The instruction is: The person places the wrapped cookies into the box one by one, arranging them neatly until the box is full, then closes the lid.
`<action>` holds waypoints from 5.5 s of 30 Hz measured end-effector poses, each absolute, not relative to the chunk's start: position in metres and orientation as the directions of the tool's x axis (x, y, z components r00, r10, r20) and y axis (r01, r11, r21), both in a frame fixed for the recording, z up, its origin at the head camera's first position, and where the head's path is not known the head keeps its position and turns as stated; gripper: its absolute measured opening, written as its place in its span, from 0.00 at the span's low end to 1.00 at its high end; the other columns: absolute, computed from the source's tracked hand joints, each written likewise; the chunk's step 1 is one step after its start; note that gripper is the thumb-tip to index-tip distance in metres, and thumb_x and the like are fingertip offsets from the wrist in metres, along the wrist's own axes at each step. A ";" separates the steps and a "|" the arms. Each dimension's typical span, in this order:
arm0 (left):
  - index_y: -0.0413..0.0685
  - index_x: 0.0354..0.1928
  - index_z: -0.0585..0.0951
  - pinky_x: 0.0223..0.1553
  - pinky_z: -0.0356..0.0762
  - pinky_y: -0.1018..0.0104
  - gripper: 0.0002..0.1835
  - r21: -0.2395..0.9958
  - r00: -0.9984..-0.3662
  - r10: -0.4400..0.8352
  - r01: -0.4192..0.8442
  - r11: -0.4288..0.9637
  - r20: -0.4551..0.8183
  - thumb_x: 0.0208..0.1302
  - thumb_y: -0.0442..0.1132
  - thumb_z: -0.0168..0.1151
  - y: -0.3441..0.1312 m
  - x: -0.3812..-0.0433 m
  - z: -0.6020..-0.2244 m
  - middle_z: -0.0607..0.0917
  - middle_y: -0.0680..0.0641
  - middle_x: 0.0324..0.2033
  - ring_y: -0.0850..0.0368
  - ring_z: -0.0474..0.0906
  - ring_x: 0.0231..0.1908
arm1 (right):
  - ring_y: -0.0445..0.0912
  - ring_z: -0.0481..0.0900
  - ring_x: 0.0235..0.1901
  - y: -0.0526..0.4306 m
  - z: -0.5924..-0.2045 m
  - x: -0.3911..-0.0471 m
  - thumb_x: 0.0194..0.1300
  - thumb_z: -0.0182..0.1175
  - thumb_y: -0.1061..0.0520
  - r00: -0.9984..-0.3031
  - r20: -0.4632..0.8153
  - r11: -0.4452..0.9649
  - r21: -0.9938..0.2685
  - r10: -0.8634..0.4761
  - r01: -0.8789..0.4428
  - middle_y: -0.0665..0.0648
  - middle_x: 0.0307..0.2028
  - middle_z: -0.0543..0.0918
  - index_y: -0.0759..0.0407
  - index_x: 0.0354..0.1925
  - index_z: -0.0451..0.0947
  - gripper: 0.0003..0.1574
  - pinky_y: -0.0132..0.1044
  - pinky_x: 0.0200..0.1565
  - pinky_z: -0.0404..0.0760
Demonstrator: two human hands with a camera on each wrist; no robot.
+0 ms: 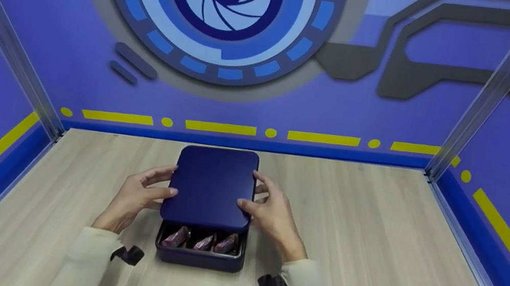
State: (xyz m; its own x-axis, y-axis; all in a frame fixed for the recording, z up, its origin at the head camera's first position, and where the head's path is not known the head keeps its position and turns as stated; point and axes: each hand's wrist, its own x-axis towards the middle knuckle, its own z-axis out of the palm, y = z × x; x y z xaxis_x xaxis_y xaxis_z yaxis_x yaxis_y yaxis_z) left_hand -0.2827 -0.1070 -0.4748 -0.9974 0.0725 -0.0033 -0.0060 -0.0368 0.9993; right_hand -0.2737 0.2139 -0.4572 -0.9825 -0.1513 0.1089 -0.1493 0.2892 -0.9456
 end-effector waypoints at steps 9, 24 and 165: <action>0.44 0.72 0.79 0.36 0.89 0.56 0.35 0.999 -0.994 0.107 -0.030 -0.038 -0.026 0.62 0.29 0.75 -0.109 -0.255 -0.483 0.79 0.35 0.64 0.48 0.89 0.39 | 0.50 0.83 0.40 0.215 -0.467 -0.250 0.63 0.76 0.64 -0.988 0.058 0.291 -0.952 -0.147 -0.099 0.67 0.53 0.79 0.63 0.77 0.68 0.48 0.44 0.29 0.88; 0.39 0.73 0.77 0.40 0.90 0.55 0.35 0.999 -0.993 0.115 -0.009 0.047 -0.014 0.62 0.27 0.74 -0.110 -0.242 -0.487 0.78 0.32 0.67 0.49 0.89 0.42 | 0.52 0.83 0.39 0.206 -0.475 -0.236 0.60 0.78 0.66 -0.993 0.068 0.369 -0.924 -0.097 -0.099 0.63 0.47 0.82 0.65 0.74 0.72 0.47 0.37 0.33 0.84; 0.61 0.75 0.77 0.52 0.86 0.43 0.33 0.988 -0.982 0.179 -0.033 0.153 -0.060 0.69 0.48 0.74 -0.126 -0.302 -0.530 0.75 0.38 0.72 0.41 0.83 0.60 | 0.62 0.60 0.78 0.202 -0.535 -0.295 0.74 0.66 0.38 -0.983 0.016 0.397 -0.914 -0.185 -0.089 0.59 0.81 0.62 0.41 0.81 0.65 0.44 0.64 0.76 0.57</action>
